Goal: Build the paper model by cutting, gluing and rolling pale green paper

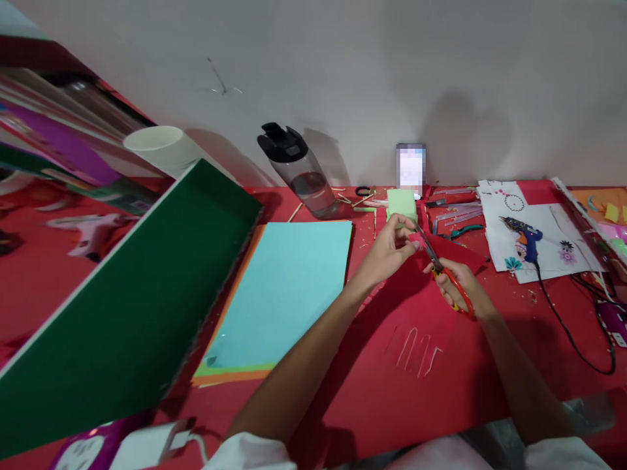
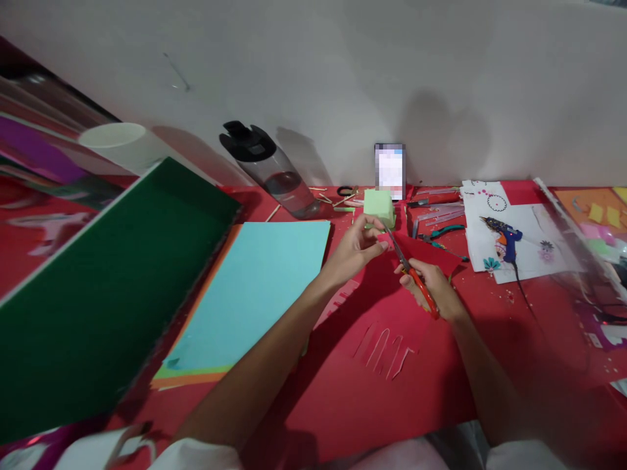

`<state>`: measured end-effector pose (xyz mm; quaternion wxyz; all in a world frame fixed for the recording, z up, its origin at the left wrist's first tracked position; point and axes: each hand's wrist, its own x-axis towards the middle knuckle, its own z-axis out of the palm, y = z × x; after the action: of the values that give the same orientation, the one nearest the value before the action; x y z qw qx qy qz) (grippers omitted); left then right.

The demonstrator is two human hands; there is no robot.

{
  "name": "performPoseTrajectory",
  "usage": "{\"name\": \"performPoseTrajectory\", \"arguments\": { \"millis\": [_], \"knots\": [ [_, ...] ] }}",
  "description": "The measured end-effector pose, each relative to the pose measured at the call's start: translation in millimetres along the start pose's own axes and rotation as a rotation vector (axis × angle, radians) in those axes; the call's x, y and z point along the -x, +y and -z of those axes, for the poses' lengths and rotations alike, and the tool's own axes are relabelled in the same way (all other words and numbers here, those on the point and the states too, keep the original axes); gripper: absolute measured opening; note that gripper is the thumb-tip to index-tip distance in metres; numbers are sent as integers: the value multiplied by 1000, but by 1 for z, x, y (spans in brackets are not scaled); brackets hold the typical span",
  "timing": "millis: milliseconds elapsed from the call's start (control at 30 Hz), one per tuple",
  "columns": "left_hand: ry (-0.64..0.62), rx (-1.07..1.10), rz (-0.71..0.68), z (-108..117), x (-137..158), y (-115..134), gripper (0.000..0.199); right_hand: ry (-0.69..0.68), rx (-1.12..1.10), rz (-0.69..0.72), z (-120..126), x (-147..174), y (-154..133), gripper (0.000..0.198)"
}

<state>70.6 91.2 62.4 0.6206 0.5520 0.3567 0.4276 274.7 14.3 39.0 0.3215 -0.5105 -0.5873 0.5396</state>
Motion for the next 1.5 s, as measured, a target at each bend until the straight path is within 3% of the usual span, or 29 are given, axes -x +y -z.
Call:
{"name": "performPoseTrajectory", "arguments": {
  "millis": [367,600,767,1167,1300,1500],
  "knots": [
    [-19,-4,-20,2,0,-4,31,44,-35,0,-7,0,-4,61],
    [-69,-272,-60,29,-4,3,16,149,-104,11,1,0,4,59],
    [-120,-325,-71,39,-5,7,9,149,-87,33,7,0,5,52],
    [-349,-287,-34,7,7,1,14,279,-95,130,-14,-8,7,43],
    [-345,-302,-28,4,8,-4,17,309,-172,154,-18,-9,6,41],
    [-301,-241,9,-1,6,-13,25,464,-253,198,-22,-13,5,44]
  ]
}}
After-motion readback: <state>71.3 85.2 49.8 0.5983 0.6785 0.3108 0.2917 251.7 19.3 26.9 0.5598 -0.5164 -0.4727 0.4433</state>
